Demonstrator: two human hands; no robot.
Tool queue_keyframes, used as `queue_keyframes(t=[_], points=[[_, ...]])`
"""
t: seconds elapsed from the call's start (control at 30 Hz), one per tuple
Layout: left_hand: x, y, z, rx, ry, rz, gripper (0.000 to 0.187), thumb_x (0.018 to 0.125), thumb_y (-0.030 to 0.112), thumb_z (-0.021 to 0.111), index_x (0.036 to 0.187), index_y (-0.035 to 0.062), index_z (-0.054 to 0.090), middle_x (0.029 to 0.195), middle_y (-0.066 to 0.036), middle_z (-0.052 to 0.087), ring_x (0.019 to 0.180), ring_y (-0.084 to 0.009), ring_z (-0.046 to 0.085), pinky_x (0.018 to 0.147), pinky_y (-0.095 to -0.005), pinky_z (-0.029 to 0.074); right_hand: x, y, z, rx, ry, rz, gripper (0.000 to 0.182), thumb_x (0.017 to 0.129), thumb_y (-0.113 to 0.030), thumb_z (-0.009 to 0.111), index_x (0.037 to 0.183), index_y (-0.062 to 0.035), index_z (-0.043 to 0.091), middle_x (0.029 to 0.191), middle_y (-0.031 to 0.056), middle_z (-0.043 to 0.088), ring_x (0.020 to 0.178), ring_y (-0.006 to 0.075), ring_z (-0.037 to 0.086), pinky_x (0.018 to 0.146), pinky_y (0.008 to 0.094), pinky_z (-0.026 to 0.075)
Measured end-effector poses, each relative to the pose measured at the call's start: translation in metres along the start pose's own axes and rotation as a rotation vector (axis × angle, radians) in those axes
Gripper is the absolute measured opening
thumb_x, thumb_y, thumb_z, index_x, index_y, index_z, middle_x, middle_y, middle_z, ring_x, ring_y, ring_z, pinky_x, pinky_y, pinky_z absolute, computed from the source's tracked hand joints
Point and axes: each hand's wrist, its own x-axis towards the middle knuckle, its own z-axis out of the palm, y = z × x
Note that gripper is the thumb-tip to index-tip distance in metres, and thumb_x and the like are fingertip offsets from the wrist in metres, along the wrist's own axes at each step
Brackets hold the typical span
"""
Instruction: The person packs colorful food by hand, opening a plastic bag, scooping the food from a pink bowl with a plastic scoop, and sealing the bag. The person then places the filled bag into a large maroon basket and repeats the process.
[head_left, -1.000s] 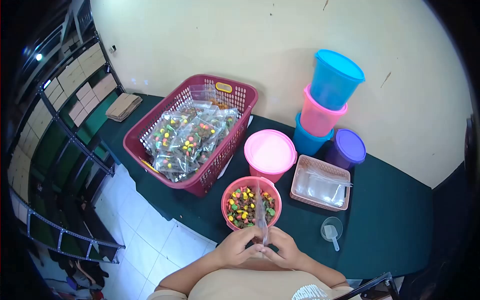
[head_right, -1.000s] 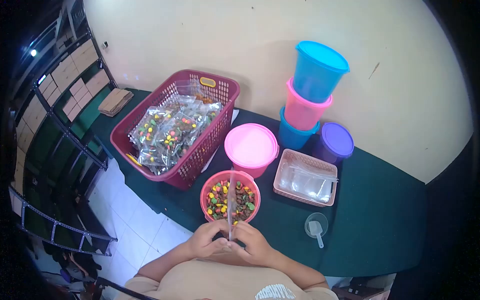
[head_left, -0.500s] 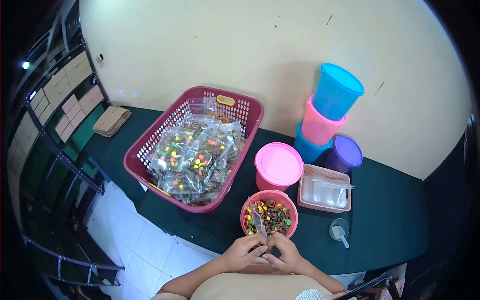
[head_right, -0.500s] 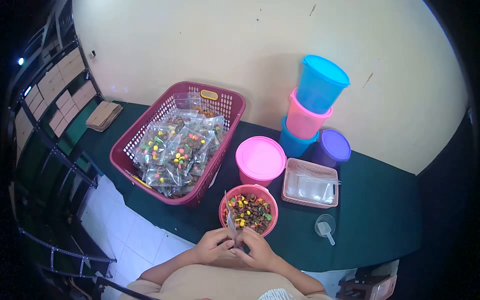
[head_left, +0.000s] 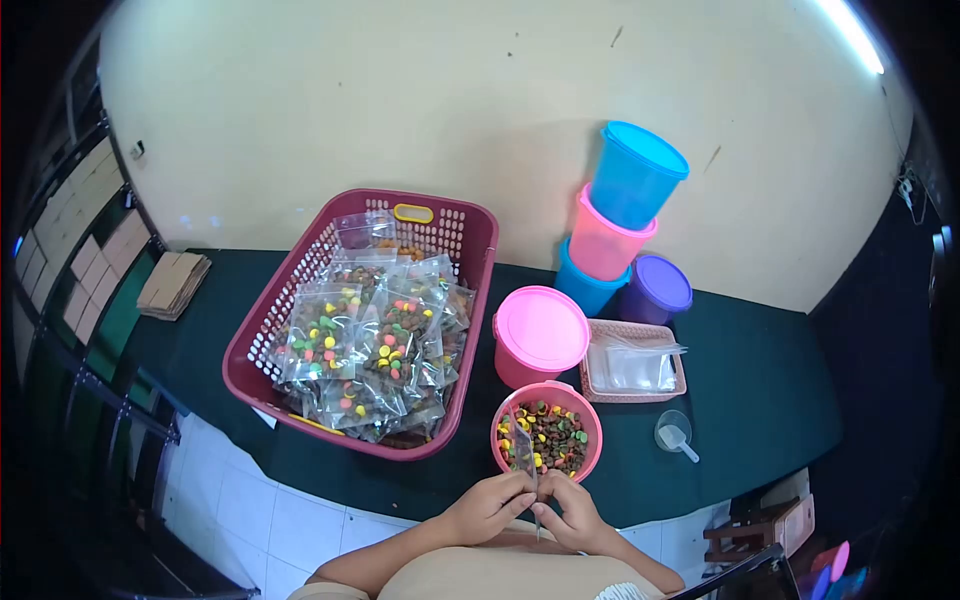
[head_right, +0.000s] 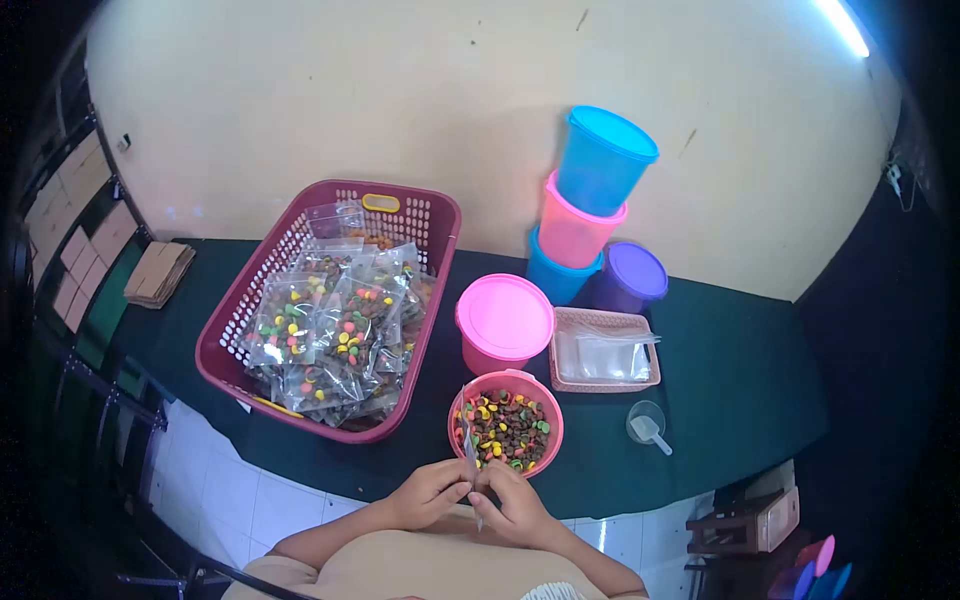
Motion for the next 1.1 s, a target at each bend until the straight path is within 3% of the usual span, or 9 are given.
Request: queue_keyframes(t=[0.17,0.33,0.43,0.53,0.67,0.73,0.97,1.07,1.1], points=[[-0.001,0.002,-0.010,-0.012,-0.109,-0.031,0.020,0.097,0.021,0.052,0.101,0.0011,0.056,0.095,-0.012,0.058,0.087,-0.0241,0.058,0.080,-0.0340,0.045,-0.002,-0.001,0.011,-0.046,0.044,0.016,0.012,0.085,-0.009,0.061,0.088,-0.0025,0.051,0.082,0.0124,0.051,0.076,0.0287,0.052,0.072,0.0370,0.043],[-0.002,0.001,-0.010,0.037,0.029,0.003,0.019,0.093,0.018,0.056,0.097,-0.0003,0.057,0.083,-0.015,0.057,0.077,-0.0306,0.058,0.072,-0.0366,0.047,-0.001,-0.002,0.021,-0.188,0.083,-0.070,0.013,0.079,-0.004,0.062,0.088,-0.0019,0.053,0.082,0.0147,0.055,0.076,0.0296,0.057,0.069,0.0380,0.046],[-0.003,-0.002,-0.013,0.261,0.110,0.104,0.014,0.087,0.013,0.060,0.094,0.0003,0.059,0.081,-0.015,0.058,0.075,-0.0323,0.059,0.069,-0.0388,0.048,-0.004,0.000,0.024,-0.318,0.313,-0.091,0.016,0.076,-0.003,0.063,0.089,-0.0020,0.054,0.079,0.0135,0.057,0.074,0.0301,0.060,0.065,0.0385,0.048],[-0.001,-0.005,-0.016,0.363,0.082,0.197,0.014,0.081,0.012,0.063,0.090,0.0012,0.059,0.081,-0.015,0.059,0.073,-0.0309,0.060,0.065,-0.0389,0.048,0.003,-0.016,0.025,-0.498,0.267,0.154,0.017,0.076,-0.007,0.065,0.087,-0.0033,0.054,0.079,0.0123,0.059,0.071,0.0321,0.061,0.062,0.0410,0.049],[0.004,0.004,-0.013,0.446,0.107,0.286,0.012,0.078,0.011,0.065,0.083,0.0023,0.058,0.077,-0.012,0.059,0.070,-0.0288,0.060,0.061,-0.0375,0.048,0.000,-0.009,0.032,-0.495,0.145,0.204,0.015,0.078,-0.009,0.061,0.088,-0.0034,0.051,0.079,0.0167,0.059,0.075,0.0360,0.061,0.062,0.0441,0.048],[0.002,0.010,-0.016,0.365,0.052,-0.019,0.014,0.073,0.010,0.068,0.077,0.0027,0.056,0.068,-0.011,0.058,0.064,-0.0276,0.060,0.059,-0.0359,0.047,-0.002,-0.008,0.034,-0.474,0.151,0.246,0.015,0.078,-0.008,0.060,0.089,-0.0034,0.051,0.077,0.0169,0.059,0.073,0.0366,0.061,0.062,0.0446,0.048],[-0.009,-0.004,-0.021,0.386,0.236,-0.192,0.016,0.070,0.008,0.069,0.073,0.0022,0.054,0.056,-0.009,0.052,0.052,-0.0235,0.056,0.050,-0.0332,0.044,-0.007,0.002,0.018,-0.382,0.474,0.528,0.013,0.083,-0.007,0.055,0.095,-0.0040,0.051,0.072,0.0186,0.063,0.066,0.0398,0.063,0.059,0.0452,0.049],[-0.013,-0.005,-0.026,0.507,0.181,-0.199,0.025,0.067,0.011,0.072,0.085,0.0063,0.055,0.072,-0.010,0.059,0.067,-0.0230,0.061,0.063,-0.0381,0.046,-0.013,0.002,0.020,-0.215,0.447,0.503,0.021,0.085,-0.005,0.051,0.106,-0.0054,0.056,0.071,0.0167,0.063,0.065,0.0337,0.065,0.060,0.0397,0.050],[-0.012,-0.007,-0.028,0.602,0.194,0.010,0.042,0.066,0.020,0.076,0.099,0.0099,0.052,0.091,-0.013,0.058,0.085,-0.0267,0.059,0.075,-0.0440,0.044,-0.015,0.001,0.019,-0.086,0.392,0.528,0.025,0.086,-0.004,0.050,0.110,-0.0062,0.057,0.071,0.0161,0.063,0.065,0.0311,0.065,0.061,0.0382,0.050]])
